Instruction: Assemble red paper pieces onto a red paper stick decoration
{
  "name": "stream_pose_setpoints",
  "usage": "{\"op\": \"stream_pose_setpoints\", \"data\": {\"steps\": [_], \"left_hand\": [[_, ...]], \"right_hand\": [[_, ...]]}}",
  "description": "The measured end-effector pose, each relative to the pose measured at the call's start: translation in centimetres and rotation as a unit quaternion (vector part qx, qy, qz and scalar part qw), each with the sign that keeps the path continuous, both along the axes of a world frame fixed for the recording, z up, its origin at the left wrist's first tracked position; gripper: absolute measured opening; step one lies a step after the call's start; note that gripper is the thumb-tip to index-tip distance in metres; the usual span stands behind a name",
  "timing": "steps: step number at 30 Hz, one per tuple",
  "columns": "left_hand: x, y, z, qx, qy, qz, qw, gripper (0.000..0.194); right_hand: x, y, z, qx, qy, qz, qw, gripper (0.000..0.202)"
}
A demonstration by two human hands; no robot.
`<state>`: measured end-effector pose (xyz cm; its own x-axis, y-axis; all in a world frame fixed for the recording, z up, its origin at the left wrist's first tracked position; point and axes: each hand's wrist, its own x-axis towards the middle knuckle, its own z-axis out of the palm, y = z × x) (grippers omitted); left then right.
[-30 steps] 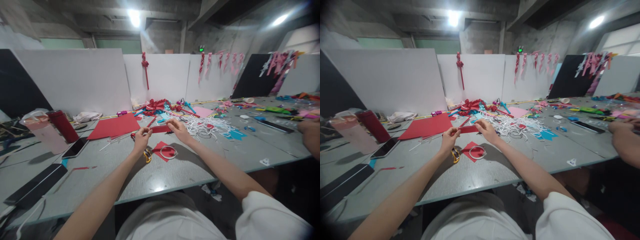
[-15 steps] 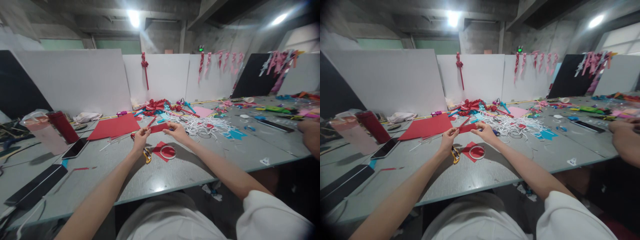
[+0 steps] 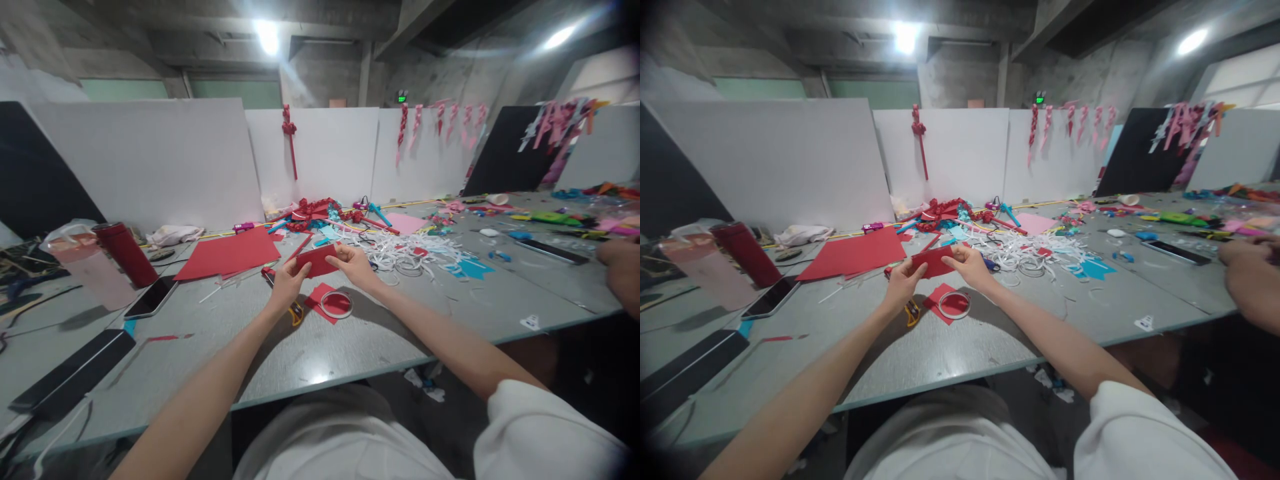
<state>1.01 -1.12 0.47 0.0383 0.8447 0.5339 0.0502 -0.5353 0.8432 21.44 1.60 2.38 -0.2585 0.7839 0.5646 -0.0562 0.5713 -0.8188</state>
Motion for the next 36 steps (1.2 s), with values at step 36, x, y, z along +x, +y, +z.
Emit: {"op": "stream_pose_setpoints", "data": {"steps": [36], "left_hand": [[-0.6, 0.5, 0.4, -0.241, -0.209, -0.084, 0.944, 0.032]], "right_hand": [[0.4, -0.4, 0.4, -0.019, -0.084, 0.182, 0.980, 0.072]]}}
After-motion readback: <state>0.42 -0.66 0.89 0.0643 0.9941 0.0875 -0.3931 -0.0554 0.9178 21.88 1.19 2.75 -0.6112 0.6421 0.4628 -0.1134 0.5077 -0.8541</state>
